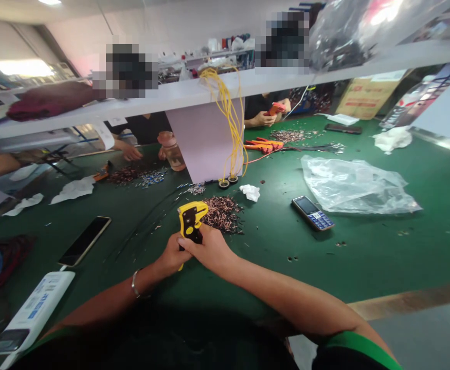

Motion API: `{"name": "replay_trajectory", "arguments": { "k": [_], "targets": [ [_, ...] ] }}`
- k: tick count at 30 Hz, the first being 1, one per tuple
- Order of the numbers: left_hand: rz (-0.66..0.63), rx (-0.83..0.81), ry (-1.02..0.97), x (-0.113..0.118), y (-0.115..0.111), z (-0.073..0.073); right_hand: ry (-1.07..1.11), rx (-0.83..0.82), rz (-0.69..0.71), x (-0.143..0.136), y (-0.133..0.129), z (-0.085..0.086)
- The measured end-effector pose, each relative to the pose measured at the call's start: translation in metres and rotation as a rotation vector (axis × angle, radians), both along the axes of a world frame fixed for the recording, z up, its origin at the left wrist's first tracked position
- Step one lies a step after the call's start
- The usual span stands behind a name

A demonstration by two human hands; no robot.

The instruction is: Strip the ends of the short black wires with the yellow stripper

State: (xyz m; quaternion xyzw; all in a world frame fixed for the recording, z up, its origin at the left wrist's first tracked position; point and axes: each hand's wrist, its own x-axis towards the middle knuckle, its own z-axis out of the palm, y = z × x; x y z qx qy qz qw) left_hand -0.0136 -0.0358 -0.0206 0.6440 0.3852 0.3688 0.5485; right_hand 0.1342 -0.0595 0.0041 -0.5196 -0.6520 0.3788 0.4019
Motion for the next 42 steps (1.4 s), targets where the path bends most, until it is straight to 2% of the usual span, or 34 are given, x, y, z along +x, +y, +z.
{"name": "replay_trajectory", "arguments": {
  "k": [2,5,8,12,17,22,26,30,33,38,42],
  "targets": [
    [-0.065,-0.067,-0.029,0.0,0.0,0.004,-0.067,0.066,0.002,0.015,-0.003,0.007],
    [-0.116,-0.183,-0.119,0.0,-0.001,0.008,-0.049,0.352,-0.221,0.046,-0.002,0.014],
    [-0.148,-0.247,-0.168,-0.001,-0.001,0.01,-0.052,0.439,-0.317,0.074,0.011,0.016],
    [-0.217,-0.28,-0.157,-0.002,-0.001,0.012,0.002,0.269,-0.208,0.091,0.031,0.011],
    [-0.237,-0.351,-0.157,-0.001,-0.002,0.013,0.124,0.135,-0.058,0.09,0.037,0.007],
    [-0.192,-0.445,-0.206,-0.002,0.0,0.013,0.182,0.051,-0.062,0.088,0.036,0.002],
    [-0.271,-0.485,-0.231,-0.004,0.002,0.015,0.275,-0.034,-0.059,0.088,0.035,-0.002],
    [-0.273,-0.486,-0.239,-0.005,0.004,0.02,0.322,-0.091,0.015,0.09,0.033,-0.006],
    [-0.276,-0.512,-0.259,-0.005,0.006,0.022,0.331,-0.09,-0.041,0.092,0.033,-0.009],
    [-0.25,-0.456,-0.311,-0.006,0.012,0.022,0.379,-0.098,-0.087,0.093,0.034,-0.013],
    [-0.205,-0.423,-0.328,-0.004,0.016,0.021,0.413,-0.139,-0.046,0.086,0.028,-0.014]
  ]
}}
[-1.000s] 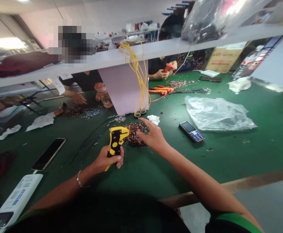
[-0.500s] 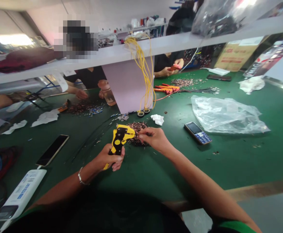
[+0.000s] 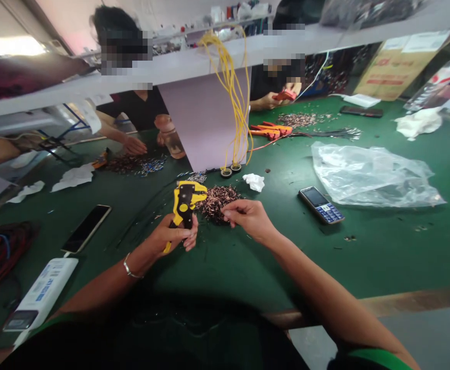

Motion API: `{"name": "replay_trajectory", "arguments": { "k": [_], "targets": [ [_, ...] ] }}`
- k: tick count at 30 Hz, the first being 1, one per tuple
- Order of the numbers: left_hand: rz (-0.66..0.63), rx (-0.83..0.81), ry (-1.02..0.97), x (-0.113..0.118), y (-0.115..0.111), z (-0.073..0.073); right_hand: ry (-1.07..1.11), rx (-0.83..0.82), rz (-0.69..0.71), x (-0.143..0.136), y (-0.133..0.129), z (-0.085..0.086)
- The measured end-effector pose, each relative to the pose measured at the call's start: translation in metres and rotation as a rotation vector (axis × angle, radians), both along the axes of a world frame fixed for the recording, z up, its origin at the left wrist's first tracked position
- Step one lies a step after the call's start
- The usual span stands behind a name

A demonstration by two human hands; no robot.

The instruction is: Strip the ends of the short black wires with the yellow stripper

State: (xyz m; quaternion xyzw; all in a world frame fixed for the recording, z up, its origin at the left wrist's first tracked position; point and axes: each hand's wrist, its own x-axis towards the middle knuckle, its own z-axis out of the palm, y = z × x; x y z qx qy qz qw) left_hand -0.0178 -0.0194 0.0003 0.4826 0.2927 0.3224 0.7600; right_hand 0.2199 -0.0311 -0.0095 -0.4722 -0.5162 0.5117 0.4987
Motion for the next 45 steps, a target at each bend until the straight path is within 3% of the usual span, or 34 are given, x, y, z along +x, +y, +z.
{"name": "replay_trajectory", "arguments": {
  "k": [15,24,27,35,45],
  "targets": [
    [0.059,0.051,0.049,0.004,-0.004,-0.012,-0.028,-0.082,0.224,-0.037,-0.023,-0.007],
    [0.023,0.008,-0.06,-0.001,0.001,-0.005,-0.105,-0.095,0.278,-0.024,-0.022,0.003],
    [0.006,-0.01,-0.095,-0.003,0.002,-0.002,-0.134,-0.087,0.207,-0.017,-0.021,0.009],
    [-0.103,0.007,-0.124,-0.004,0.0,-0.008,-0.138,-0.005,-0.162,-0.015,-0.024,0.019],
    [-0.232,-0.044,-0.089,-0.004,-0.003,-0.007,-0.145,0.017,-0.168,-0.022,-0.031,0.022]
  ]
}}
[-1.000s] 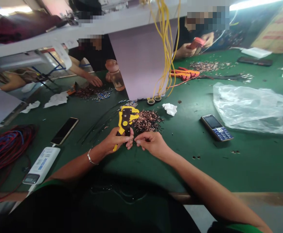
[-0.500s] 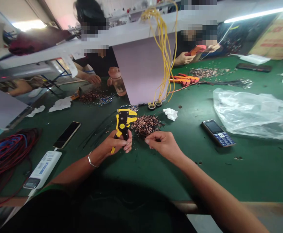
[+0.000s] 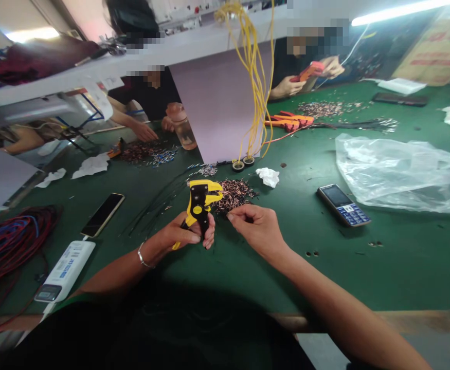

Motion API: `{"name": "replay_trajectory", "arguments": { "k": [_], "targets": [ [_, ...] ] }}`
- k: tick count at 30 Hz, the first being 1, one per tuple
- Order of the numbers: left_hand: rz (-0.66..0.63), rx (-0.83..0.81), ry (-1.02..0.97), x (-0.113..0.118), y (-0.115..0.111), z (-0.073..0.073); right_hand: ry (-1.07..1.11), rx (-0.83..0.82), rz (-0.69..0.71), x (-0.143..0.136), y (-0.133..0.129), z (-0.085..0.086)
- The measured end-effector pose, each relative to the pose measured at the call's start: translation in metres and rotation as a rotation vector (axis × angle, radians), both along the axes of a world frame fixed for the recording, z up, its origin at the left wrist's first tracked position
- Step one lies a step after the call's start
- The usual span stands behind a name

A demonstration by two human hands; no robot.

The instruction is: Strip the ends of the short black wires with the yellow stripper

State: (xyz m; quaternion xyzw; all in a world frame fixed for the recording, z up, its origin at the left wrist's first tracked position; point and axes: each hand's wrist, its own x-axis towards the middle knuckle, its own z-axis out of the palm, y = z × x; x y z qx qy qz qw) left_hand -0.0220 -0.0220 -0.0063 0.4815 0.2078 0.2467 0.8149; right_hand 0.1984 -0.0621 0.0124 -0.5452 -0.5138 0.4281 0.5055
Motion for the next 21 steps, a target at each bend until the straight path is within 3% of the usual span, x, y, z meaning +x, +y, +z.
{"name": "replay_trajectory", "arguments": {
  "k": [6,10,13,17,21],
  "targets": [
    [0.037,0.035,0.007,0.001,0.0,0.0,-0.015,0.002,0.008,-0.003,-0.002,0.001],
    [0.061,0.15,0.108,0.001,-0.002,0.002,-0.03,-0.021,0.01,-0.004,-0.002,-0.001],
    [0.121,0.406,0.259,0.001,-0.003,0.001,-0.013,-0.035,0.031,-0.005,-0.003,-0.002],
    [0.277,0.923,0.538,0.0,-0.004,-0.008,0.097,-0.059,0.137,-0.004,-0.004,-0.002],
    [0.416,1.31,0.589,-0.003,-0.002,-0.015,0.236,-0.126,0.261,0.0,0.0,-0.007]
  ]
}}
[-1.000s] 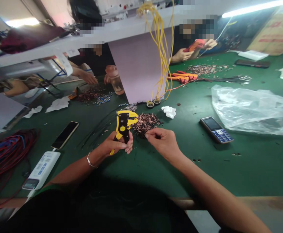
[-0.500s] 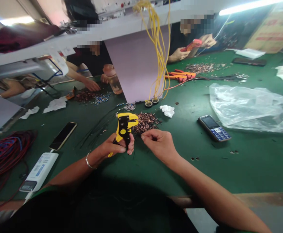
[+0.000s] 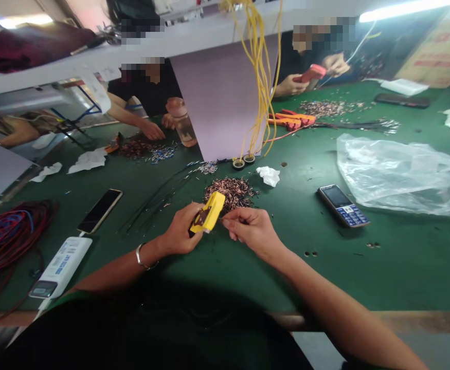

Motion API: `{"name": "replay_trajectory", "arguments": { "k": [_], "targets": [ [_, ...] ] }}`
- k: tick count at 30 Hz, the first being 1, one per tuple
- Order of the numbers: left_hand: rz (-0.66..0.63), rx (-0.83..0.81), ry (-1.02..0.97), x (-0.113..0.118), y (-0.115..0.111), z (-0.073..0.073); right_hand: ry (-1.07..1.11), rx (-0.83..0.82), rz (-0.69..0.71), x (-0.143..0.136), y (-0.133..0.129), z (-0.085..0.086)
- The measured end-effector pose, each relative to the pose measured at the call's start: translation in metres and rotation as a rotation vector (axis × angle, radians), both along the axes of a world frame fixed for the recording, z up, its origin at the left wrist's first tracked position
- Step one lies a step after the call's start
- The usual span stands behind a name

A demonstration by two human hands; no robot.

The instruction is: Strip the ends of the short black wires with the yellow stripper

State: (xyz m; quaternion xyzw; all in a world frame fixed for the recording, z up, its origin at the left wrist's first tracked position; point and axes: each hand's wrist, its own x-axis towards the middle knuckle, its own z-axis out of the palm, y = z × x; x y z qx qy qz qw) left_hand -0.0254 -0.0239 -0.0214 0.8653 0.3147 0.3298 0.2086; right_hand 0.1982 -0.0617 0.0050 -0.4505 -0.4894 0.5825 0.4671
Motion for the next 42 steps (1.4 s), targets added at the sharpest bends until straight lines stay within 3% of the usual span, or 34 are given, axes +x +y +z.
{"name": "replay_trajectory", "arguments": {
  "k": [3,8,17,24,37,42],
  "targets": [
    [-0.009,0.067,0.004,-0.001,0.001,0.0,0.069,-0.05,0.056,0.003,0.005,-0.01],
    [-0.013,-0.038,-0.032,0.002,-0.001,0.003,0.127,-0.056,0.099,0.006,0.007,-0.021],
    [-0.034,-0.077,-0.05,0.0,-0.003,-0.001,0.075,-0.115,0.103,0.001,0.004,-0.007],
    [0.034,-0.102,0.044,0.0,-0.004,0.0,0.084,-0.104,0.128,0.001,0.001,-0.007],
    [0.123,-0.203,0.01,0.005,-0.003,0.005,0.045,-0.089,0.159,0.002,0.001,-0.01],
    [0.126,-0.371,-0.029,0.005,-0.001,0.006,0.069,-0.109,0.099,0.002,0.003,-0.009]
  ]
}}
